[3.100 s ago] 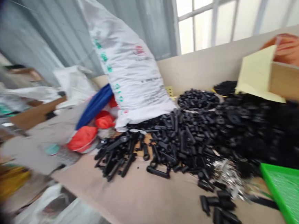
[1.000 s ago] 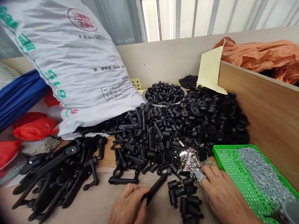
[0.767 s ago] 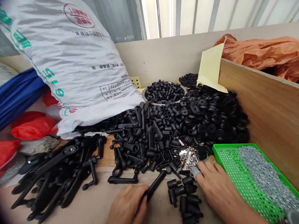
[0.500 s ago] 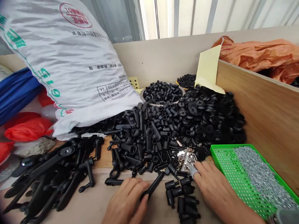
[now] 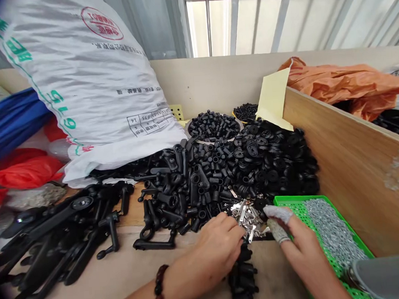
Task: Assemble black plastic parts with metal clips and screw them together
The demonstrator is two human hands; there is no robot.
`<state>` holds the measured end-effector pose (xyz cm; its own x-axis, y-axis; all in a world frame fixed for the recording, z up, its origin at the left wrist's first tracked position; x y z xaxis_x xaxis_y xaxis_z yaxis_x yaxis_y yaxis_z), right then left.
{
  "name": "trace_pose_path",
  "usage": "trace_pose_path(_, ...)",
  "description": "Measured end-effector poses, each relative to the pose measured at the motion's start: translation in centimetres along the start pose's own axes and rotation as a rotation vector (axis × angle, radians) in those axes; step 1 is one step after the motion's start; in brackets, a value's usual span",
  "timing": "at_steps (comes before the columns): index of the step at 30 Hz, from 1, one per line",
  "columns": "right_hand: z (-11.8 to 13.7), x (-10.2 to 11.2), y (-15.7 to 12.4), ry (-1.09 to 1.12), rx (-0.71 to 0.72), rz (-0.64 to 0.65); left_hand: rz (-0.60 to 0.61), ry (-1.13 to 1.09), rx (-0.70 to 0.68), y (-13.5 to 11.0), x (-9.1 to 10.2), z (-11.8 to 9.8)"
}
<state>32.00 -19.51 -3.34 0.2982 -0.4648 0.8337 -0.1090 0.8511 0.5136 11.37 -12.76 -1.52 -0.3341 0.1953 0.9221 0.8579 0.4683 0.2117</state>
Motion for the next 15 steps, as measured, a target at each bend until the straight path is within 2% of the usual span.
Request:
trace_pose_path(4,-0.8,0.6,-1.2,0.292,-0.288,-0.035,0.056,0.098,-0.169,3.6,-1.8,-0.7)
trace_pose_path(6,-0.9,0.4,-1.9,0.372,-0.335,-0.052,0.108,0.144,-0.205,5.0,-2.6,-1.3)
trace_pose_path(10,-1.3,-0.1,-2.8,0.409,-0.265,-0.053,0.201,0.209,-0.195,6.4,-3.6,-1.8)
trace_pose_path(15,-1.6,0.2,-3.3,0.23,-0.158,-0.011,0.228,0.217,-0.177,6.2,-3.5,-1.1)
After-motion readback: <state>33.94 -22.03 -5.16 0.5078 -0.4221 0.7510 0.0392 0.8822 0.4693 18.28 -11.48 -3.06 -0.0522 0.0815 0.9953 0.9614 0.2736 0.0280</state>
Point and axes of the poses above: each hand's wrist, its own y-axis towards the middle knuckle, its own x-axis out of the back of the hand, z = x × y, the point moved 1 cm from there along y, towards the middle knuckle, and after that the axes turned 3 degrees about -y, right-handed, at the moved point
